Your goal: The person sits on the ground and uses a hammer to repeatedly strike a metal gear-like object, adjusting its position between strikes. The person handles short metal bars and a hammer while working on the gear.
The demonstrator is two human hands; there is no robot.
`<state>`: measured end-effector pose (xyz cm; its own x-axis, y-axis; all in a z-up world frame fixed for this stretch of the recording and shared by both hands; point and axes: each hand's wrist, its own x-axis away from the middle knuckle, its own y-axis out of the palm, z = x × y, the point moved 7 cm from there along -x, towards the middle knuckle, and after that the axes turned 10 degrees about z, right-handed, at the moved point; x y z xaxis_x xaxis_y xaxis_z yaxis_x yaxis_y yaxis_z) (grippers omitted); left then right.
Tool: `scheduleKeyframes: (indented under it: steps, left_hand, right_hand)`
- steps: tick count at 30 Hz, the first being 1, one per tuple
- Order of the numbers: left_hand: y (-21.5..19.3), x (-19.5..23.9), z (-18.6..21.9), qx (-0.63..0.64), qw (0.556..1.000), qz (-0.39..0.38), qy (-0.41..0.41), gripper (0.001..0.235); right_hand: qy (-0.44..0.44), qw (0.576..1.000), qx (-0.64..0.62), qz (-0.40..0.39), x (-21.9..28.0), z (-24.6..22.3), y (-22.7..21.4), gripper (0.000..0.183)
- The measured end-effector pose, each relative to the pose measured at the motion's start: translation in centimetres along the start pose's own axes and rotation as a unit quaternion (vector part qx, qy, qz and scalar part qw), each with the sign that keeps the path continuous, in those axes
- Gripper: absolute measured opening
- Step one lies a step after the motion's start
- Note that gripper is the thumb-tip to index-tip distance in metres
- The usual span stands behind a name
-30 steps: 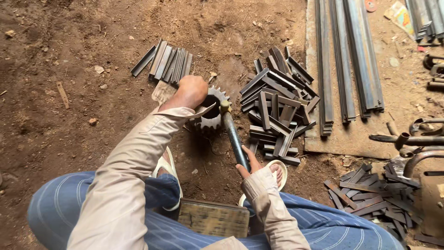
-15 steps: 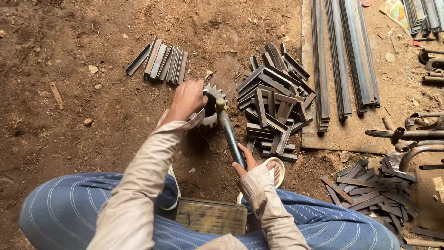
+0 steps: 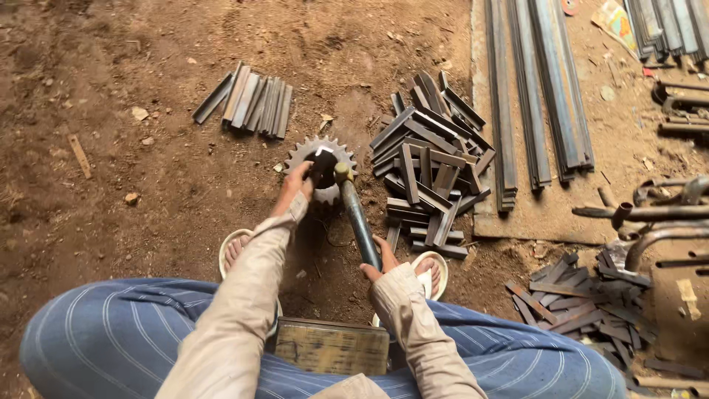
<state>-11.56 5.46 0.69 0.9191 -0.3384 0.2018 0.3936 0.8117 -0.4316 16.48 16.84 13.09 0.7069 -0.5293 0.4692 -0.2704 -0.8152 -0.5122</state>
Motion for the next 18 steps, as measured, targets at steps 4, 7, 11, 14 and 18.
scheduleKeyframes:
  steps: [4,7,11,14,18]
  left_hand:
    - [-0.8,0.6,-1.8,0.092,0.989,0.102,-0.057,0.038]
    - [-0.4,2.7,-3.1,0.139,0.98,0.05,-0.136,0.052]
    - [-1.3,8.5,-4.3,-0.078,0.979,0.001,-0.187,0.068]
    - [-1.1,10.4,-4.1,-0.131,0.965,-0.005,-0.228,0.067]
    - [-0.8,9.5,-5.3,-0.136,0.961,-0.004,-0.24,0.062]
  right_hand:
    - [0.071,0.996,0.049,0.004,-1.4,2.5,0.9,0.068]
    - [0.075,0.997,0.033,0.016,-1.3,2.7,1.1,0.059]
    - [0.078,0.995,0.04,0.043,-0.8,1.6,1.7,0.057]
    - [0.046,0.998,0.007,0.053,0.4,-1.2,1.9,0.054]
    - [0.051,0.982,-0.175,0.043,4.0,-5.7,0.8,0.046]
